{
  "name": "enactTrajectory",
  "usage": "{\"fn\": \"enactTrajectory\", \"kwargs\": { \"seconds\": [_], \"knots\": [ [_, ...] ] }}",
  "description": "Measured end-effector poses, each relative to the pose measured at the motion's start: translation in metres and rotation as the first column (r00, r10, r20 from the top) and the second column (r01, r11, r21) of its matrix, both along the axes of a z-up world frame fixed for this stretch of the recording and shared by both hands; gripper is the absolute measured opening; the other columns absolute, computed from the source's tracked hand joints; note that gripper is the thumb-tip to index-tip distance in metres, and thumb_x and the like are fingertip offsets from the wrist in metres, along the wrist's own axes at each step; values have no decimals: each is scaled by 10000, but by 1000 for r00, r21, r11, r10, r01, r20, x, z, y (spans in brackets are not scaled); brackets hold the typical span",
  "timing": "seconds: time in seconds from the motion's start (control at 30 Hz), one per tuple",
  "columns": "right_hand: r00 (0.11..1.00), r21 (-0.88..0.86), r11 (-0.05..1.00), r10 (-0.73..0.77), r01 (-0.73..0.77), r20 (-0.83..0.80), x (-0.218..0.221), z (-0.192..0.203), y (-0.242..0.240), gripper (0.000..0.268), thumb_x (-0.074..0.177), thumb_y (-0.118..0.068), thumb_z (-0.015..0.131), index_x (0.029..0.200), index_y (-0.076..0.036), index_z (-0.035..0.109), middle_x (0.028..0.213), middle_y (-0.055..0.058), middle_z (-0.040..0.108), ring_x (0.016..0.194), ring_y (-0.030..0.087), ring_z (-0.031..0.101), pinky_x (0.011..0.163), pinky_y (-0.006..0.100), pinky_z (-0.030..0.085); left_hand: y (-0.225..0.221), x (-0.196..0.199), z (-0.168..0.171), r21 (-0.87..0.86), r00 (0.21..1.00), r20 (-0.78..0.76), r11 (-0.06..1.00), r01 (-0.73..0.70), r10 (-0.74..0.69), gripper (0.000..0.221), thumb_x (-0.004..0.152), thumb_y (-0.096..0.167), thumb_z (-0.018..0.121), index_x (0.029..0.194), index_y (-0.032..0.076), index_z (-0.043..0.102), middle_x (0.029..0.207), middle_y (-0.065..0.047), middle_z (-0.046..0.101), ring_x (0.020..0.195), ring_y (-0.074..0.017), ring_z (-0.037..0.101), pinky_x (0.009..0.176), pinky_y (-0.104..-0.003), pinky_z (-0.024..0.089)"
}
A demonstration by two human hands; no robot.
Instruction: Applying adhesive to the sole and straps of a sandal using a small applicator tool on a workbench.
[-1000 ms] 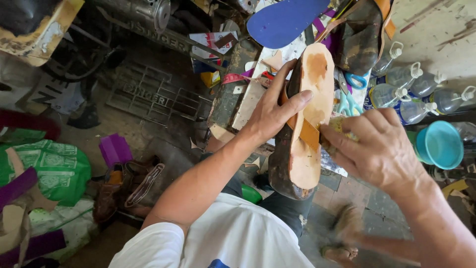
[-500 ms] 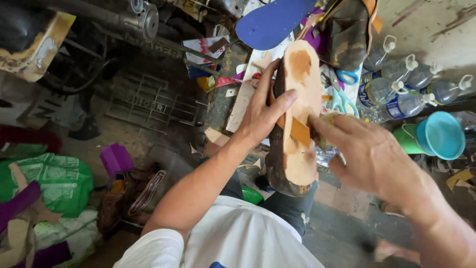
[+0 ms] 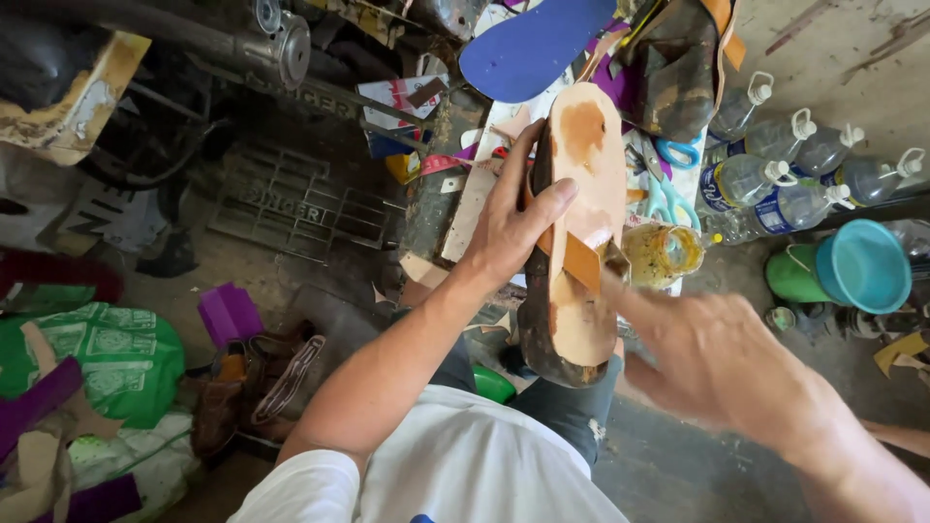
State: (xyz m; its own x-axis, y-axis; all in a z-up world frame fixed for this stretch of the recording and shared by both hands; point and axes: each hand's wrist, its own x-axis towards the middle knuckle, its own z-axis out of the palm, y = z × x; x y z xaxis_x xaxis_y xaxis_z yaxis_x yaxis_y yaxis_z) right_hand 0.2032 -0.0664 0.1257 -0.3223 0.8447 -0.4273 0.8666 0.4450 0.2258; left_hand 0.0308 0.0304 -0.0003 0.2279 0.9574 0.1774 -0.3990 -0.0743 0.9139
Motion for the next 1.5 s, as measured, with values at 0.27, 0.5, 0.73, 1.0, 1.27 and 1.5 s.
{"fn": "enactTrajectory", "kwargs": {
  "seconds": [0.27, 0.5, 0.73, 1.0, 1.27, 1.5],
  "knots": [
    [988, 285, 946, 149, -154, 42, 9, -6, -20, 534, 953, -508, 516, 1436, -280, 533, 681, -61, 652, 558, 216, 737, 372, 385, 548, -3, -1, 4, 11, 1000, -11, 1000, 4, -4, 954, 860, 653, 601, 1583, 119, 280, 1604, -196, 416, 1489, -330, 438, 1194, -454, 450],
    [927, 457, 825, 374, -333, 0, 32, 1, -7, 382, 948, -233, 623, 1326, -289, 616, 747, 10, 470, 523, 233, 598, 452, 382, 493, 1, -2, 1, -4, 1000, -10, 1000, -4, 4, 943, 866, 624, 596, 1584, 104, 277, 1603, -183, 415, 1489, -314, 429, 1206, -438, 429],
    [978, 192, 981, 20, 20, -207, 90, 11, 27, 402, 847, -390, 692, 1230, -268, 717, 1175, 54, 659, 962, 196, 704, 680, 357, 643, -4, -4, 9, -30, 999, 8, 999, 43, -42, 930, 864, 615, 607, 1579, 112, 288, 1602, -160, 413, 1480, -300, 447, 1174, -425, 468],
    [934, -114, 990, -40, 86, 354, 80, -43, 85, 679, 723, -654, 746, 1340, -417, 589, 1466, -40, 489, 1307, 259, 563, 998, 476, 580, -2, -3, 5, 22, 1000, -3, 999, 26, -26, 1005, 833, 697, 590, 1564, 82, 278, 1471, -216, 525, 1354, -332, 561, 1135, -440, 525],
    [950, 167, 986, 69, -18, -305, 121, 8, 63, 519, 766, -377, 773, 1253, -200, 743, 1323, 112, 643, 1170, 283, 669, 980, 506, 578, -2, -6, 7, -27, 999, -4, 999, 35, -35, 888, 875, 589, 597, 1567, 118, 301, 1595, -172, 424, 1470, -301, 457, 1187, -426, 453],
    [943, -138, 982, -162, 126, -291, 99, 33, 21, 333, 821, -436, 708, 1076, -268, 841, 932, -43, 744, 875, 95, 756, 827, 309, 658, -4, -9, 14, -80, 999, -22, 996, 36, -38, 918, 838, 646, 577, 1561, 148, 311, 1604, -139, 420, 1476, -284, 449, 1166, -427, 455]
  ]
}}
